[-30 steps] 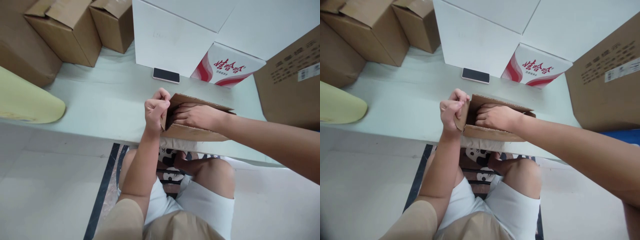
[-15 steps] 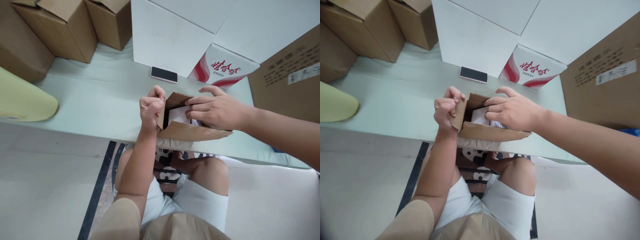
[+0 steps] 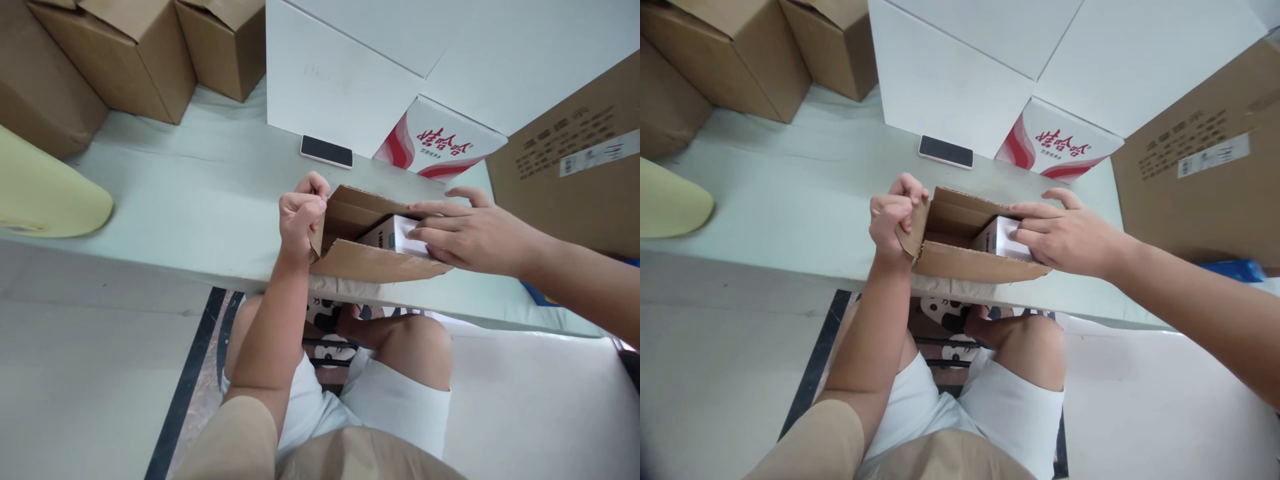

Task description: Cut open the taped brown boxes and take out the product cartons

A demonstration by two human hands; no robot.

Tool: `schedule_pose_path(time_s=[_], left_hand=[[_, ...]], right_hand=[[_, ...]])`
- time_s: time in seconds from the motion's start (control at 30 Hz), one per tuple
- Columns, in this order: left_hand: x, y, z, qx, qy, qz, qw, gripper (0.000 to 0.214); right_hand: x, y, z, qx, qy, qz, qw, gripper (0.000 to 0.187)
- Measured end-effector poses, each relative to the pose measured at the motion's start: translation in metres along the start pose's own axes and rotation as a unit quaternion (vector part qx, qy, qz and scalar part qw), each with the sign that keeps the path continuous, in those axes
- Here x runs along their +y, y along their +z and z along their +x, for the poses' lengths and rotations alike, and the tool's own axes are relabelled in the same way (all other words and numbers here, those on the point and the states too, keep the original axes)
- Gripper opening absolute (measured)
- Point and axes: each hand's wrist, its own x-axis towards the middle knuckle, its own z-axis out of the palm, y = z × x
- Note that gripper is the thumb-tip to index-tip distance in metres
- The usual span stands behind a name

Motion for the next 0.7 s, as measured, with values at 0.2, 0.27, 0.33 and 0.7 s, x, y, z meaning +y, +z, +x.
schedule_pose_path(time_s=[0.2,0.27,0.33,0.7], left_hand=[[0.0,0.001,0.001,0.005,-0.013,0.007,1.0,0.064],[0.0,0.0,0.001,-0.005,-0.008,0.005,1.0,0.064],[0.0,-0.001,0.001,-0.009,-0.006,0.014,1.0,0.066],[0.004,0.001,0.004,-0.02,-0.006,0.049,0.999,0.069]], right_hand=[[0.002,-0.012,0.01,-0.046,-0.022,-0.012,0.999,0.041],[0.003,-0.011,0.016,-0.052,-0.036,0.013,0.998,0.043],[0.003,-0.007,0.022,-0.045,-0.057,0.05,0.996,0.048],[0.01,0.003,0.038,-0.082,-0.072,0.057,0.992,0.055]])
